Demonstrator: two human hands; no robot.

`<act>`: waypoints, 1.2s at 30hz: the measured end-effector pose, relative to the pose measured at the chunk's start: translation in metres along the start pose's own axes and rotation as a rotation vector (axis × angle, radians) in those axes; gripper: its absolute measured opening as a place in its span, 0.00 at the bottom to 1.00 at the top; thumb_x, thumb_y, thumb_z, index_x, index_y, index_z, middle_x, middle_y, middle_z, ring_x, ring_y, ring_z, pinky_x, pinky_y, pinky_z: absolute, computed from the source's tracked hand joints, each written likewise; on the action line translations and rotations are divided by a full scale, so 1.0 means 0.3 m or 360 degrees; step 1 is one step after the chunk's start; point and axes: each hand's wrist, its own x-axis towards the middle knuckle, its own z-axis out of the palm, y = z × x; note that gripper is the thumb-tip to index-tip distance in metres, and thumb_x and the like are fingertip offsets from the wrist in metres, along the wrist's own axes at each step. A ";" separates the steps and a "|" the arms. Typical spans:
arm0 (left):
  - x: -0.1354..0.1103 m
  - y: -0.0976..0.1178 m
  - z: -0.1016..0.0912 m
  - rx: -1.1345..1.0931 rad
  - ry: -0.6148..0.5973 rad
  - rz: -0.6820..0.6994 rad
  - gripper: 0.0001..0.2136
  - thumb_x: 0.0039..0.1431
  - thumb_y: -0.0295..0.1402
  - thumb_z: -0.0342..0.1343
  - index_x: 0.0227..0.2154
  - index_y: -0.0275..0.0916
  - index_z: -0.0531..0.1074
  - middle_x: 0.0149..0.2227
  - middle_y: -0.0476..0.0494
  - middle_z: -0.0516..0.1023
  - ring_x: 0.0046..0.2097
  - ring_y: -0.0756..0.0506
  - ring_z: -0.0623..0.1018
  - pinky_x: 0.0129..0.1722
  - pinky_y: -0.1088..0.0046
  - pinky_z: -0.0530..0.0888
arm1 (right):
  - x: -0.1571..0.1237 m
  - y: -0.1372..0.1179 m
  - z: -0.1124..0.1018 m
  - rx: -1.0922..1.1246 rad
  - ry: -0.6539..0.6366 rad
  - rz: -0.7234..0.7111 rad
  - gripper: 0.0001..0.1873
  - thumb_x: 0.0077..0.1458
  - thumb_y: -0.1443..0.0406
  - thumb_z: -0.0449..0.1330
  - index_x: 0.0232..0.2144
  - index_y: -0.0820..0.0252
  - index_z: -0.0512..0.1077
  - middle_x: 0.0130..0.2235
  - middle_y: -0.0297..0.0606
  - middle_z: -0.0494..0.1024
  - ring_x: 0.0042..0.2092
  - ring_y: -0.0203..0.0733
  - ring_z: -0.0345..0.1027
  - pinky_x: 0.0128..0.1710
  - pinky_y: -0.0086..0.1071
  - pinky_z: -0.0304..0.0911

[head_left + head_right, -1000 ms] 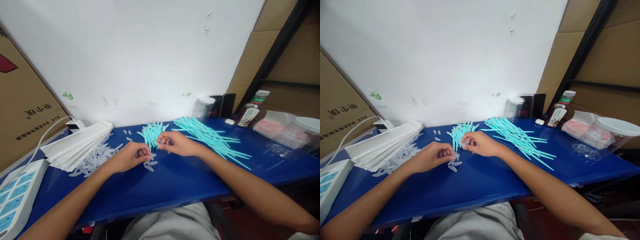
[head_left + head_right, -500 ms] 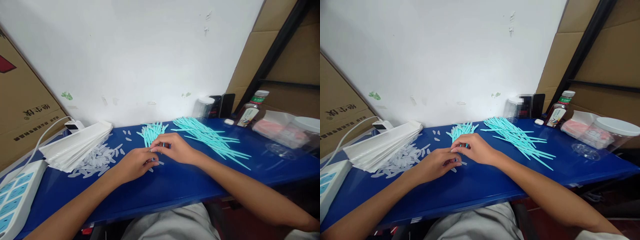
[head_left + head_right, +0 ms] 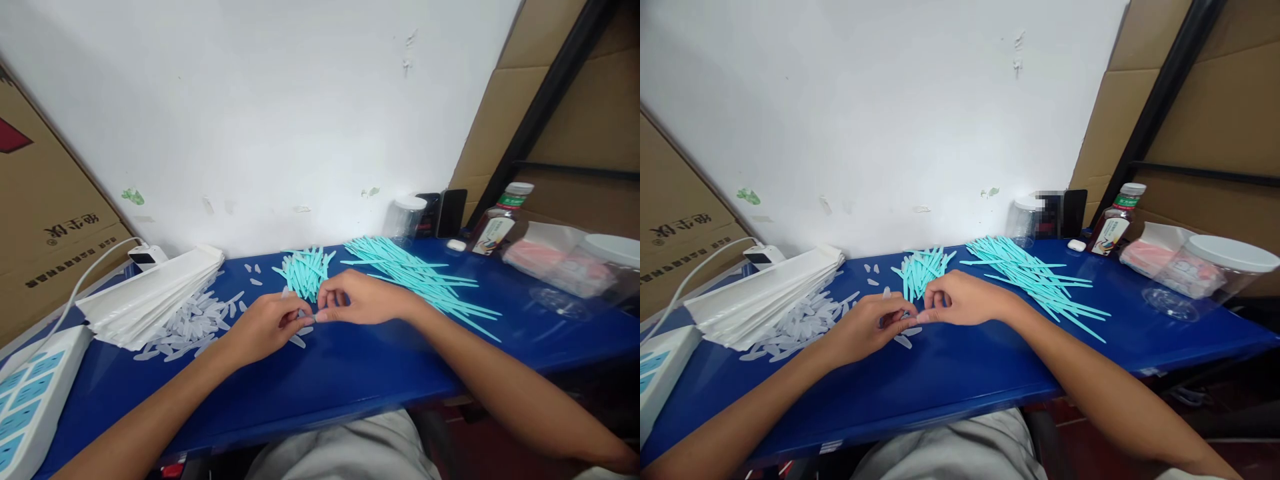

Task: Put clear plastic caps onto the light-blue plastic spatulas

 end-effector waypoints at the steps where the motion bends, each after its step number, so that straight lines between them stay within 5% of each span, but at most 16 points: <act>1: 0.002 -0.001 -0.003 -0.0036 0.0023 -0.0040 0.08 0.70 0.39 0.58 0.40 0.42 0.79 0.26 0.52 0.71 0.29 0.50 0.70 0.31 0.74 0.64 | -0.002 0.007 -0.004 -0.0010 -0.0103 0.0032 0.17 0.61 0.52 0.67 0.37 0.61 0.80 0.31 0.36 0.81 0.32 0.38 0.73 0.32 0.28 0.65; 6: 0.007 -0.014 -0.001 -0.0104 0.0136 -0.0123 0.09 0.70 0.41 0.58 0.40 0.42 0.79 0.27 0.52 0.72 0.29 0.51 0.69 0.31 0.74 0.64 | 0.008 0.021 0.016 0.0084 -0.0136 -0.0013 0.16 0.70 0.57 0.58 0.37 0.62 0.78 0.32 0.37 0.82 0.28 0.35 0.74 0.30 0.27 0.65; 13: 0.002 0.006 -0.003 -0.0070 0.0095 -0.0080 0.13 0.68 0.45 0.59 0.35 0.42 0.79 0.30 0.50 0.78 0.31 0.50 0.73 0.33 0.73 0.66 | 0.011 0.013 -0.001 0.0011 0.0318 -0.0057 0.17 0.71 0.60 0.56 0.35 0.62 0.80 0.33 0.38 0.82 0.30 0.36 0.75 0.34 0.29 0.65; 25: -0.002 0.030 -0.009 -0.0185 0.0001 -0.0025 0.15 0.70 0.44 0.56 0.33 0.41 0.79 0.28 0.49 0.78 0.32 0.49 0.73 0.35 0.72 0.67 | 0.011 0.002 0.003 0.0156 0.0424 -0.0047 0.11 0.64 0.60 0.66 0.42 0.59 0.84 0.33 0.39 0.83 0.31 0.38 0.75 0.32 0.30 0.64; 36: -0.003 0.037 -0.004 -0.0151 -0.0107 0.0011 0.17 0.72 0.44 0.55 0.31 0.42 0.81 0.25 0.49 0.79 0.29 0.49 0.74 0.33 0.73 0.69 | 0.005 -0.019 0.021 0.0058 0.0351 -0.0224 0.11 0.67 0.61 0.63 0.47 0.54 0.84 0.38 0.40 0.81 0.36 0.39 0.71 0.33 0.31 0.63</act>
